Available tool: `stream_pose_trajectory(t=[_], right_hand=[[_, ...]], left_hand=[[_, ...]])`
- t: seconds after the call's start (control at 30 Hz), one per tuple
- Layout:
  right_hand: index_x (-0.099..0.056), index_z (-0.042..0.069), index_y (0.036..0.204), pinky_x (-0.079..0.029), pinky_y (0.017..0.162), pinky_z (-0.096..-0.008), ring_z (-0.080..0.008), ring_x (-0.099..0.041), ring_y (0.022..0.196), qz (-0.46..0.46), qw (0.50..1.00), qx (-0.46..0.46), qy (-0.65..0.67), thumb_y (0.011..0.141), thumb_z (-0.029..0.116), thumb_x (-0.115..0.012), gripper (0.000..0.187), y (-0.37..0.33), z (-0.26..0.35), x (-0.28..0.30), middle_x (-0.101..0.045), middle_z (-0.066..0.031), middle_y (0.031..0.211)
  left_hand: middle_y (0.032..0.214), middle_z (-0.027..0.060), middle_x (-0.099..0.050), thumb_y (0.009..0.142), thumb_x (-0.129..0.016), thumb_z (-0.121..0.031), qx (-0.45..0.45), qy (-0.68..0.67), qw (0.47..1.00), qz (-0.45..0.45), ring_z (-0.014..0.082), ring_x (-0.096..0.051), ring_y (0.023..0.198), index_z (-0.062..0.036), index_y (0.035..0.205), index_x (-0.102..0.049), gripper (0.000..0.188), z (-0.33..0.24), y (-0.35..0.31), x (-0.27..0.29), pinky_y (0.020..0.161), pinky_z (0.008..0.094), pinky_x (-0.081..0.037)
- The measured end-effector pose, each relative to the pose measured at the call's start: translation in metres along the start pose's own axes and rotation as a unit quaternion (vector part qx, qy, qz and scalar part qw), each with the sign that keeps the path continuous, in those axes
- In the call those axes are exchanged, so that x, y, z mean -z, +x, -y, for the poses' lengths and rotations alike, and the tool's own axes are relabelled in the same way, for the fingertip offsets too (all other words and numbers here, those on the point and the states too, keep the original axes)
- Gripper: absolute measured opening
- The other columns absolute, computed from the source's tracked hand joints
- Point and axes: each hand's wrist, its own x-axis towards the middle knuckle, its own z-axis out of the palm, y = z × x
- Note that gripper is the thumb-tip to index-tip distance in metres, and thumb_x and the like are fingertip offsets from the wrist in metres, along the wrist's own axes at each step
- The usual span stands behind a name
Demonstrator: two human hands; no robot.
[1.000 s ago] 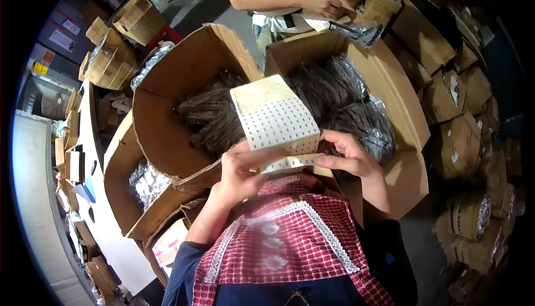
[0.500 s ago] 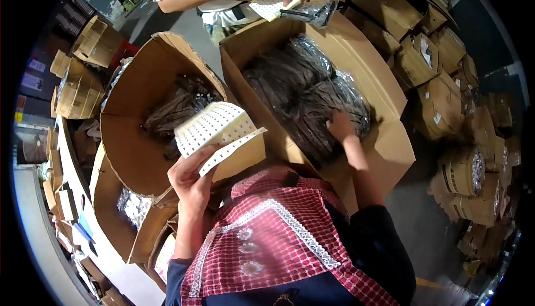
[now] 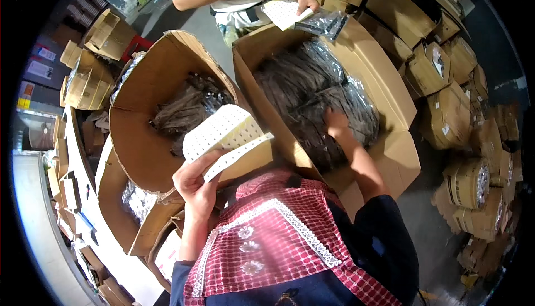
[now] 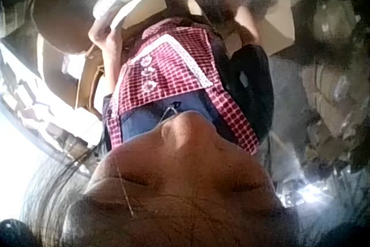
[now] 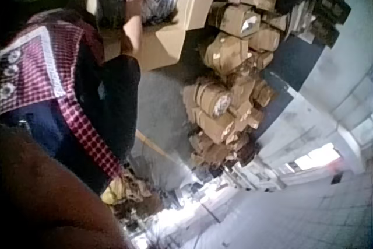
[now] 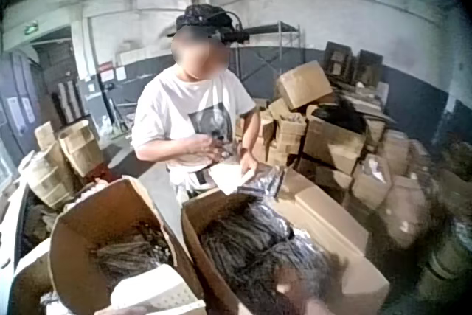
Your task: The person takes plastic bags containing black hardware parts out of cardboard boxes and applies small white adhesive labels from a sheet to the items.
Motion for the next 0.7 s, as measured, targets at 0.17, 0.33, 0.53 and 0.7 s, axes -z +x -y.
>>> stream_pose_trajectory(t=[0.17, 0.33, 0.53, 0.7], right_hand=[[-0.060, 0.000, 0.118, -0.052, 0.085, -0.0491, -0.0419, -0.063, 0.101, -0.039, 0.992, 0.119, -0.031, 0.074, 0.012, -0.061, 0.046, -0.056, 0.005, 0.036, -0.066, -0.0249, 0.106], [-0.067, -0.003, 0.102, -0.052, 0.087, -0.0480, -0.0418, -0.061, 0.104, -0.240, 0.956, 0.132, 0.105, 0.071, 0.010, -0.062, 0.034, -0.051, -0.041, 0.019, -0.064, -0.0270, 0.113], [-0.065, 0.004, 0.080, -0.045, 0.054, -0.0322, -0.0146, -0.056, 0.063, -0.228, 0.718, 0.059, 0.655, 0.090, 0.001, -0.051, 0.018, -0.095, -0.016, 0.096, -0.061, 0.0005, 0.072], [-0.056, 0.008, 0.113, -0.056, 0.078, -0.0436, -0.0244, -0.063, 0.077, -0.361, 0.381, 0.128, 0.841, 0.096, 0.019, -0.057, 0.020, -0.171, 0.009, 0.174, -0.061, -0.0083, 0.095]], left_hand=[[0.093, 0.0117, -0.073, 0.078, -0.068, 0.009, -0.002, 0.021, 0.999, -0.045, 0.0142, -0.066, 0.083, 0.0074, 0.098, -0.072, 0.020, 0.007, -0.006, 0.015, 0.076, 0.0251, -0.051], [0.092, 0.0062, -0.072, 0.081, -0.070, 0.006, 0.054, -0.038, 0.995, -0.069, 0.0107, -0.063, 0.083, 0.0071, 0.098, -0.073, 0.017, 0.017, 0.002, 0.012, 0.076, 0.0231, -0.050], [0.091, 0.0076, -0.072, 0.083, -0.068, 0.007, 0.067, -0.135, 0.989, -0.007, 0.0126, -0.066, 0.085, 0.0073, 0.097, -0.073, 0.015, 0.007, 0.009, 0.001, 0.080, 0.0247, -0.052], [0.096, 0.0121, -0.073, 0.083, -0.061, 0.010, 0.186, -0.304, 0.932, -0.063, 0.0156, -0.067, 0.088, 0.0079, 0.098, -0.072, 0.019, 0.005, 0.017, -0.006, 0.081, 0.0272, -0.052]])
